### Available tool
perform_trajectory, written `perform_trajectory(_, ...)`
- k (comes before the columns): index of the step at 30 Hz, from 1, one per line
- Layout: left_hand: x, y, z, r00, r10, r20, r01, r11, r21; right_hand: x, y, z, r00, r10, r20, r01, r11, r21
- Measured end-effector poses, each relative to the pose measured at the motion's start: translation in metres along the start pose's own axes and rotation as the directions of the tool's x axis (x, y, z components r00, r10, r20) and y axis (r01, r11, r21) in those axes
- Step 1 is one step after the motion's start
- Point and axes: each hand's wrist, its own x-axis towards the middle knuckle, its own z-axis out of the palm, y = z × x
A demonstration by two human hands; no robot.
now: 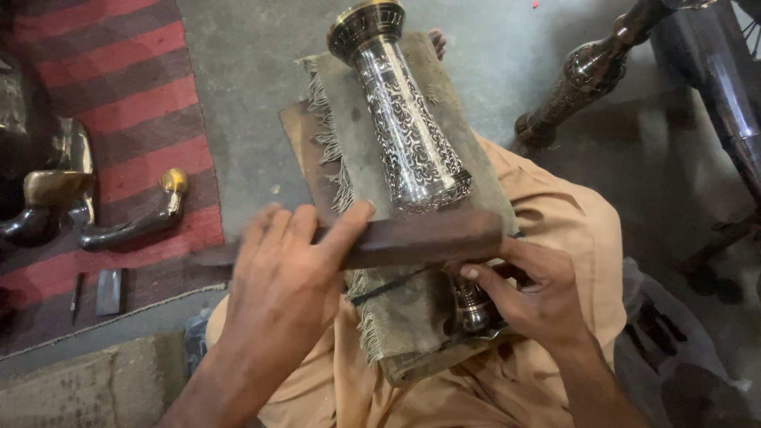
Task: The person uses a hammer and a small metal tool to engrave intricate patterns onto a silver-colored metal vase. The vase is placed on a cushioned block on the floor, and the person repeatedly taps the tool to create detailed designs on the vase's surface.
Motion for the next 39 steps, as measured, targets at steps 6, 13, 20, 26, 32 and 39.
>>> perform_trajectory(6,0.006,0.003,-0.001,0.999,-0.026,0.037,0.025,1.000,0.018,0.002,0.007,-0.002,0.998,-0.067,0.021,0.067,0.998,0.014)
perform_trajectory(13,0.010,0.004,-0.001,1.000,-0.016,0.003,0.016,1.000,-0.020,0.001,0.009,-0.004,1.000,-0.019,0.001,0.019,1.000,0.014)
perform_trajectory(20,0.013,-0.002,-0.002,0.997,0.068,-0.028,-0.066,0.997,0.048,0.003,0.008,-0.004,1.000,-0.002,0.019,0.000,0.994,0.108)
perform_trajectory(26,0.009,-0.005,0.002,0.998,0.012,-0.068,-0.012,1.000,0.003,0.001,0.009,-0.005,1.000,-0.017,0.022,0.015,0.993,0.113)
perform_trajectory(32,0.010,-0.008,0.001,0.999,0.034,0.025,-0.039,0.979,0.199,-0.003,0.022,-0.003,0.999,0.046,0.006,-0.046,0.989,0.144)
perform_trajectory(39,0.011,0.000,0.003,0.943,-0.249,0.218,0.311,0.894,-0.323,-0.001,0.056,-0.011,0.992,0.121,0.037,-0.123,0.838,0.532)
